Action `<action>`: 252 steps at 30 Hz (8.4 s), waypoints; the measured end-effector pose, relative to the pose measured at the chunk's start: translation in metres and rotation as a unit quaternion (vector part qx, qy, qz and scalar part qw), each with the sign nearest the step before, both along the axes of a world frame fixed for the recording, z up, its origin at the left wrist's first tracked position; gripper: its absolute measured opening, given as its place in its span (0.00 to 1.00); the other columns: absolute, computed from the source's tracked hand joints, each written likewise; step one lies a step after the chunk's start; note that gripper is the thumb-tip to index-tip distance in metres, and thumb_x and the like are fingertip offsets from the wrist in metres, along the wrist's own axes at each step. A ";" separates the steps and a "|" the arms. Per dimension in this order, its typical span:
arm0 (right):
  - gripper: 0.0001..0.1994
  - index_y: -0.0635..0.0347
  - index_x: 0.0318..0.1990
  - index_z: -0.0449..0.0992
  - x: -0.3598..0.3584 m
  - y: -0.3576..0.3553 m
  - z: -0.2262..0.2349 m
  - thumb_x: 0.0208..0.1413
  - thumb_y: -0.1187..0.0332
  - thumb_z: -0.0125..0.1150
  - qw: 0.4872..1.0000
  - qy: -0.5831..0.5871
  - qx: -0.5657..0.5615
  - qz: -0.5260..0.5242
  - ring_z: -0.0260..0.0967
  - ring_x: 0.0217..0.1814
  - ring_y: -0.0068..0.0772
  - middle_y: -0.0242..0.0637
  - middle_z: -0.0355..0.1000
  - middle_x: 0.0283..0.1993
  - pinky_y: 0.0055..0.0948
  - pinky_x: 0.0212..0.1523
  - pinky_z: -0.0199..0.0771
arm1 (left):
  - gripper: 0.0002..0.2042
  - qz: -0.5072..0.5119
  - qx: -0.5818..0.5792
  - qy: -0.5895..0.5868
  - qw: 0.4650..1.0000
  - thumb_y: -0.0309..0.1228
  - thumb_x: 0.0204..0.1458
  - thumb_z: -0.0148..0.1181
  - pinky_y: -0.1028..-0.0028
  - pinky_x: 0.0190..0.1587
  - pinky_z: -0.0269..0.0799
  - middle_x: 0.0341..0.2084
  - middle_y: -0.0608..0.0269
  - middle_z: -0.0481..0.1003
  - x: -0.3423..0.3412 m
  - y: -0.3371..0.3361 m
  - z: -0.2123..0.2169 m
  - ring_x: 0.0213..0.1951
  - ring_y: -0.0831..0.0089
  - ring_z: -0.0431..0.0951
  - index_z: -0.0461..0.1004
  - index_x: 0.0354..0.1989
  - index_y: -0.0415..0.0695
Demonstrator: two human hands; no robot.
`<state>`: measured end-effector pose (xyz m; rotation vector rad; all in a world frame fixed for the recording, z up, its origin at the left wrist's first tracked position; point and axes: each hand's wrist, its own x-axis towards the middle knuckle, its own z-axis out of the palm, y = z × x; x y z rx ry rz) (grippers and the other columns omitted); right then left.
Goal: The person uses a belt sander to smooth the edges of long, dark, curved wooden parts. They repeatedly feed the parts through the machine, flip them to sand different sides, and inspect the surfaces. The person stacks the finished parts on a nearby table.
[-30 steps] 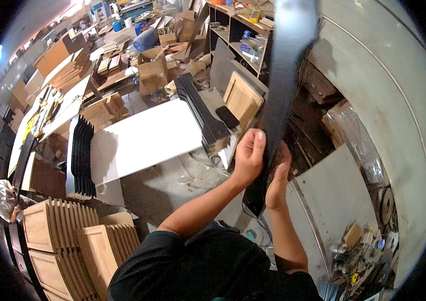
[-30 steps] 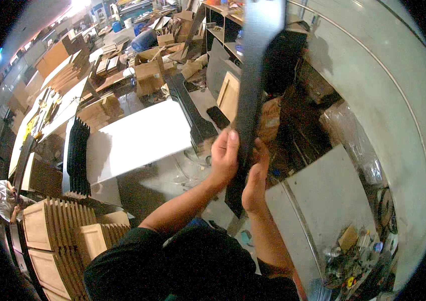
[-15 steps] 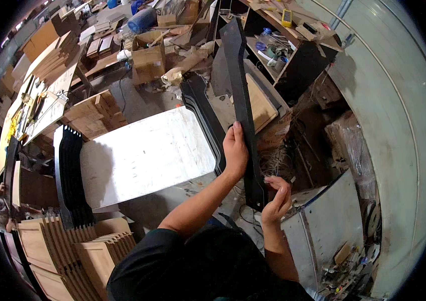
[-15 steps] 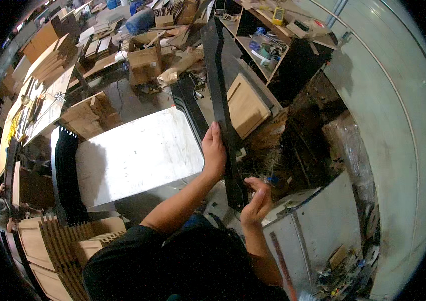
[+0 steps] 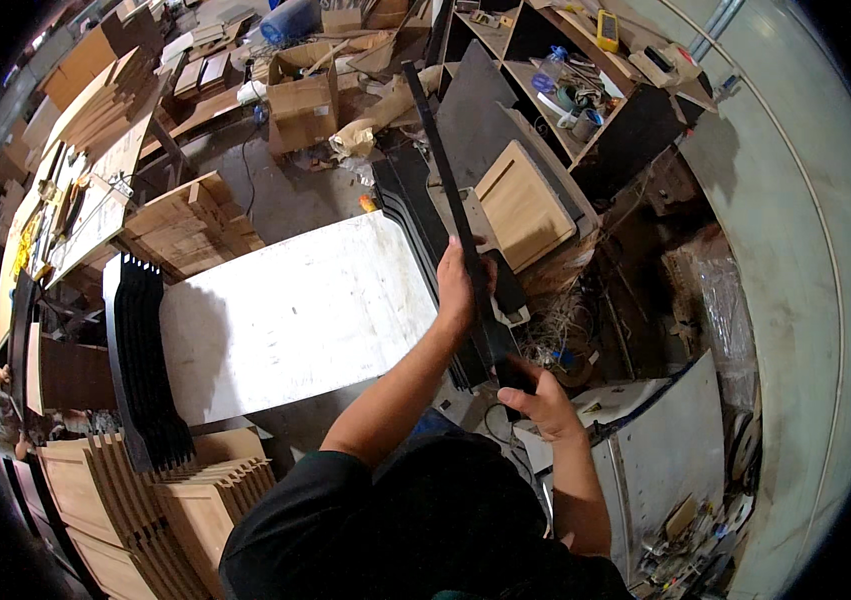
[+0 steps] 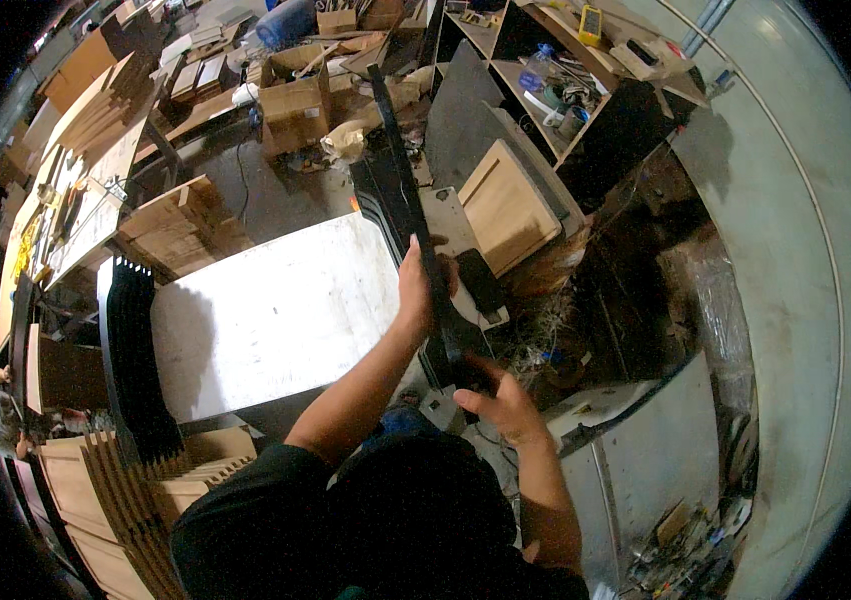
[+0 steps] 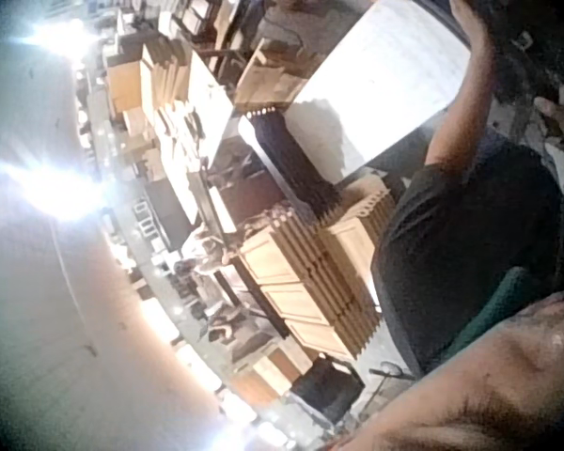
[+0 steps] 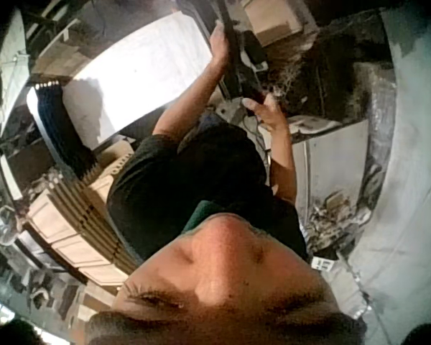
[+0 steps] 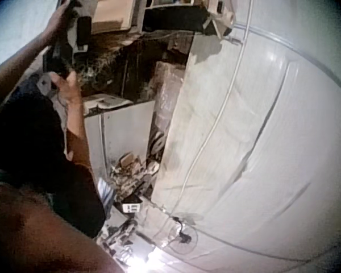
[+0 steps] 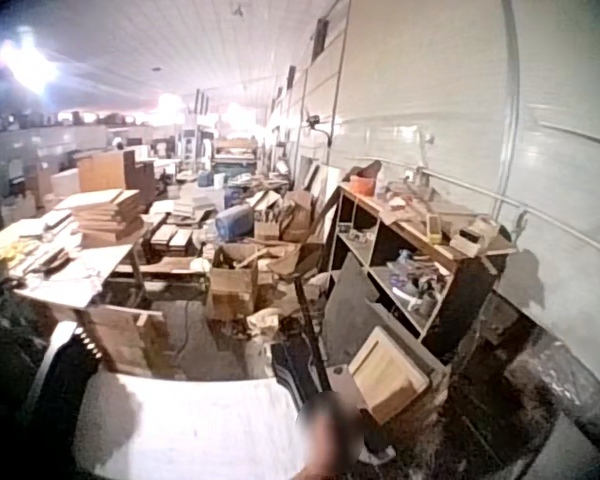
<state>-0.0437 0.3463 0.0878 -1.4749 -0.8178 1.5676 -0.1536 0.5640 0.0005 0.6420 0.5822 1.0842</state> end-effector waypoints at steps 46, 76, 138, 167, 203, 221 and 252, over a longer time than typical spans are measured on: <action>0.45 0.70 0.72 0.69 -0.039 0.029 -0.086 0.53 0.51 0.80 0.770 -0.627 0.118 -0.001 0.65 0.66 0.59 0.50 0.67 0.65 0.55 0.67 0.69 | 0.48 0.041 0.194 0.570 0.797 0.50 0.46 0.83 0.50 0.62 0.78 0.63 0.31 0.73 -0.028 0.110 -0.095 0.61 0.36 0.79 0.65 0.69 0.33; 0.25 0.62 0.66 0.77 -0.013 -0.191 -0.115 0.63 0.65 0.71 0.844 -0.489 0.028 -0.220 0.72 0.68 0.58 0.53 0.74 0.63 0.51 0.69 0.73 | 0.51 0.089 0.211 0.632 0.740 0.53 0.55 0.78 0.55 0.76 0.63 0.72 0.27 0.67 -0.012 0.077 -0.109 0.74 0.39 0.69 0.62 0.74 0.22; 0.30 0.64 0.65 0.79 0.380 -1.486 -0.154 0.60 0.56 0.78 0.172 -0.420 -0.179 -0.873 0.84 0.56 0.52 0.48 0.85 0.51 0.44 0.57 0.82 | 0.64 -0.308 0.462 0.741 0.377 0.76 0.57 0.59 0.38 0.83 0.33 0.86 0.33 0.32 0.232 -0.924 -0.163 0.86 0.40 0.31 0.38 0.87 0.39; 0.16 0.44 0.57 0.86 0.345 -1.375 -0.094 0.63 0.58 0.69 0.253 -0.707 -0.190 -0.632 0.74 0.58 0.50 0.39 0.75 0.56 0.50 0.59 0.74 | 0.64 -0.300 0.439 0.755 0.384 0.76 0.57 0.58 0.38 0.83 0.34 0.87 0.41 0.31 0.233 -0.917 -0.182 0.87 0.45 0.32 0.36 0.88 0.45; 0.27 0.64 0.68 0.78 0.389 -1.513 -0.166 0.63 0.66 0.74 0.194 -0.439 -0.128 -0.868 0.83 0.47 0.36 0.43 0.82 0.54 0.38 0.48 0.83 | 0.63 -0.325 0.450 0.741 0.378 0.75 0.59 0.58 0.38 0.83 0.33 0.87 0.37 0.30 0.237 -0.918 -0.186 0.87 0.41 0.29 0.36 0.88 0.41; 0.18 0.62 0.66 0.77 0.313 -1.373 -0.127 0.71 0.75 0.62 0.320 -0.542 -0.086 -0.773 0.78 0.49 0.29 0.40 0.78 0.54 0.32 0.46 0.80 | 0.68 -0.338 0.478 0.709 0.393 0.72 0.55 0.67 0.31 0.79 0.20 0.87 0.43 0.26 0.215 -0.906 -0.204 0.86 0.40 0.23 0.28 0.88 0.44; 0.39 0.46 0.74 0.76 0.056 -1.062 -0.139 0.51 0.67 0.81 0.601 -0.641 -0.249 -0.407 0.70 0.64 0.58 0.46 0.72 0.62 0.54 0.62 0.76 | 0.37 -0.339 0.608 0.476 0.537 0.50 0.65 0.65 0.32 0.80 0.31 0.83 0.56 0.56 0.163 -0.864 -0.171 0.84 0.36 0.39 0.63 0.79 0.49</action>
